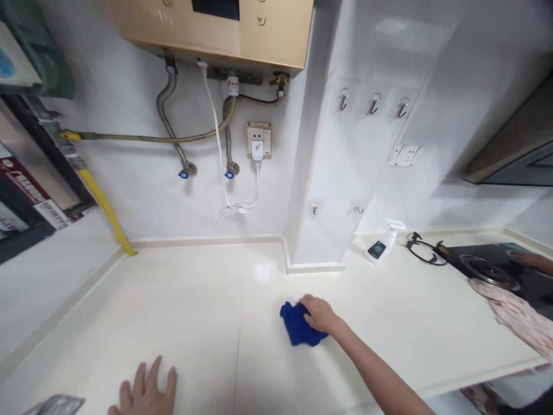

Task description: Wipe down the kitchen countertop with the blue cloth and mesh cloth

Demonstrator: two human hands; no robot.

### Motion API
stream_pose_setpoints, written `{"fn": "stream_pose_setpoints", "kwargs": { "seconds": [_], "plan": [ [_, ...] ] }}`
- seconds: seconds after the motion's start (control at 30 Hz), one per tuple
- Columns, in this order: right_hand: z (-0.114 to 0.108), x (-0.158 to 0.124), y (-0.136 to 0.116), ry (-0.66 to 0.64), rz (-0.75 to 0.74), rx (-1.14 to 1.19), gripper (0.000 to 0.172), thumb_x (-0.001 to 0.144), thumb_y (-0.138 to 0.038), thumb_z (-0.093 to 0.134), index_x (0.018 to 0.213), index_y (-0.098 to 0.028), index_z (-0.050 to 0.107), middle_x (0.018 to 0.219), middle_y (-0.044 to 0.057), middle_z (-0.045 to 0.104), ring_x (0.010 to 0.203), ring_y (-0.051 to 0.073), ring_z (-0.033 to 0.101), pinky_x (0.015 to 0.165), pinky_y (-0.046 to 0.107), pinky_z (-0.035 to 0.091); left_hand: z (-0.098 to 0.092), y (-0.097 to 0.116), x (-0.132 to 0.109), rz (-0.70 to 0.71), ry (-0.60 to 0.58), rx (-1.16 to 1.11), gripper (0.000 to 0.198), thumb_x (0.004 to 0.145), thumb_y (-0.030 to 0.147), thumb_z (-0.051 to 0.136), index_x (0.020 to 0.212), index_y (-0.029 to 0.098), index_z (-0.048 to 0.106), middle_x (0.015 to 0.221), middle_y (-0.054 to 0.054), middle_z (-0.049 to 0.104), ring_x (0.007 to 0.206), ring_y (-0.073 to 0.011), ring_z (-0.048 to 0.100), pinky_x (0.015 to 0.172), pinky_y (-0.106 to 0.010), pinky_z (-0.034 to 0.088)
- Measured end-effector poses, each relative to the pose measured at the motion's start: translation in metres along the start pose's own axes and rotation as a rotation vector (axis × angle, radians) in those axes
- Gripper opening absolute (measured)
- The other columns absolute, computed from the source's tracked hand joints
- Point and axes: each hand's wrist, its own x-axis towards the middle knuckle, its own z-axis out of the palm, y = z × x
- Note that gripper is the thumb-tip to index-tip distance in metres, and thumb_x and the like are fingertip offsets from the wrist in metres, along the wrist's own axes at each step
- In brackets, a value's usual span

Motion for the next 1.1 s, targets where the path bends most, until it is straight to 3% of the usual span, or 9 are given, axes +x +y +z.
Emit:
{"fn": "stream_pose_setpoints", "kwargs": {
  "seconds": [0.1, 0.23, 0.37, 0.53, 0.67, 0.77, 0.9, 1.0, 1.1],
  "plan": [
    [0.01, 0.004, -0.004, 0.058, 0.043, -0.024, 0.07, 0.08, -0.012, 0.055, 0.148, -0.027, 0.049, 0.154, 0.011, 0.048, 0.135, 0.03, 0.05, 0.111, 0.046, 0.037, 0.006, -0.01, -0.003, 0.065, -0.009, -0.036, 0.075, 0.095, 0.046, 0.003, 0.147, 0.013, 0.046, 0.165, -0.017, 0.034, 0.16, -0.0311, 0.001, 0.125, -0.059, 0.009],
    [0.024, 0.004, 0.006, 0.061, 0.192, -0.004, 0.057, 0.08, -0.021, 0.058, 0.136, -0.023, 0.059, 0.133, 0.014, 0.064, 0.125, 0.034, 0.057, 0.102, 0.051, 0.044, 0.008, -0.014, -0.004, 0.07, -0.011, -0.036, 0.071, 0.096, 0.042, 0.005, 0.15, 0.015, 0.043, 0.163, -0.017, 0.037, 0.16, -0.0285, -0.002, 0.124, -0.06, 0.011],
    [0.028, -0.017, 0.032, 0.111, 0.293, 0.067, 0.044, 0.077, -0.032, 0.063, 0.121, -0.026, 0.068, 0.12, 0.008, 0.069, 0.115, 0.031, 0.064, 0.097, 0.047, 0.049, 0.003, -0.009, -0.006, 0.078, -0.007, -0.042, 0.068, 0.097, 0.041, 0.008, 0.155, 0.019, 0.035, 0.165, -0.016, 0.035, 0.16, -0.0283, -0.002, 0.123, -0.061, 0.014],
    [0.04, -0.055, 0.044, 0.25, 0.245, 0.173, 0.024, 0.083, -0.036, 0.055, 0.101, -0.025, 0.067, 0.11, 0.006, 0.071, 0.106, 0.027, 0.067, 0.092, 0.04, 0.054, -0.002, -0.003, -0.009, 0.09, -0.002, -0.061, 0.069, 0.096, 0.042, 0.008, 0.153, 0.017, 0.038, 0.167, -0.015, 0.03, 0.159, -0.0297, -0.004, 0.125, -0.061, 0.009],
    [0.042, -0.063, 0.032, 0.425, 0.193, 0.246, 0.029, 0.095, -0.04, 0.036, 0.101, -0.027, 0.061, 0.093, 0.006, 0.07, 0.091, 0.028, 0.069, 0.085, 0.041, 0.057, -0.001, 0.002, -0.003, -0.011, -0.002, -0.085, 0.073, 0.093, 0.058, 0.018, 0.154, 0.024, 0.038, 0.17, -0.009, 0.025, 0.158, -0.0348, 0.009, 0.124, -0.062, 0.01],
    [0.013, -0.055, 0.014, 0.6, 0.162, 0.291, 0.031, 0.098, -0.041, 0.033, 0.11, -0.028, 0.059, 0.092, 0.007, 0.07, 0.088, 0.029, 0.07, 0.083, 0.04, 0.057, -0.001, 0.005, 0.004, -0.058, -0.033, -0.056, 0.076, 0.089, 0.066, 0.023, 0.153, 0.029, 0.04, 0.171, -0.005, 0.023, 0.157, -0.0376, 0.014, 0.124, -0.063, 0.011],
    [-0.058, -0.047, 0.003, 0.728, 0.175, 0.093, 0.036, 0.099, -0.03, 0.031, 0.125, -0.023, 0.055, 0.116, 0.012, 0.07, 0.108, 0.027, 0.068, 0.094, 0.038, 0.053, -0.007, 0.007, 0.003, -0.016, -0.03, -0.044, 0.08, 0.089, 0.069, 0.021, 0.153, 0.025, 0.041, 0.171, -0.008, 0.023, 0.156, -0.0386, 0.014, 0.124, -0.063, 0.011],
    [-0.111, -0.044, 0.014, 0.718, 0.193, 0.02, 0.036, 0.101, -0.031, 0.034, 0.13, -0.022, 0.053, 0.128, 0.013, 0.066, 0.116, 0.026, 0.064, 0.1, 0.037, 0.049, -0.01, 0.007, -0.001, 0.03, 0.003, -0.066, 0.078, 0.091, 0.067, 0.018, 0.152, 0.023, 0.042, 0.171, -0.009, 0.025, 0.156, -0.0394, 0.014, 0.124, -0.064, 0.012],
    [-0.143, -0.042, 0.023, 0.582, 0.193, -0.229, 0.034, 0.103, -0.028, 0.037, 0.132, -0.02, 0.053, 0.126, 0.013, 0.067, 0.111, 0.027, 0.065, 0.094, 0.036, 0.05, -0.008, 0.006, -0.001, 0.034, -0.002, -0.04, 0.079, 0.09, 0.068, 0.022, 0.152, 0.023, 0.042, 0.17, -0.01, 0.025, 0.156, -0.0402, 0.015, 0.123, -0.065, 0.013]
  ]
}}
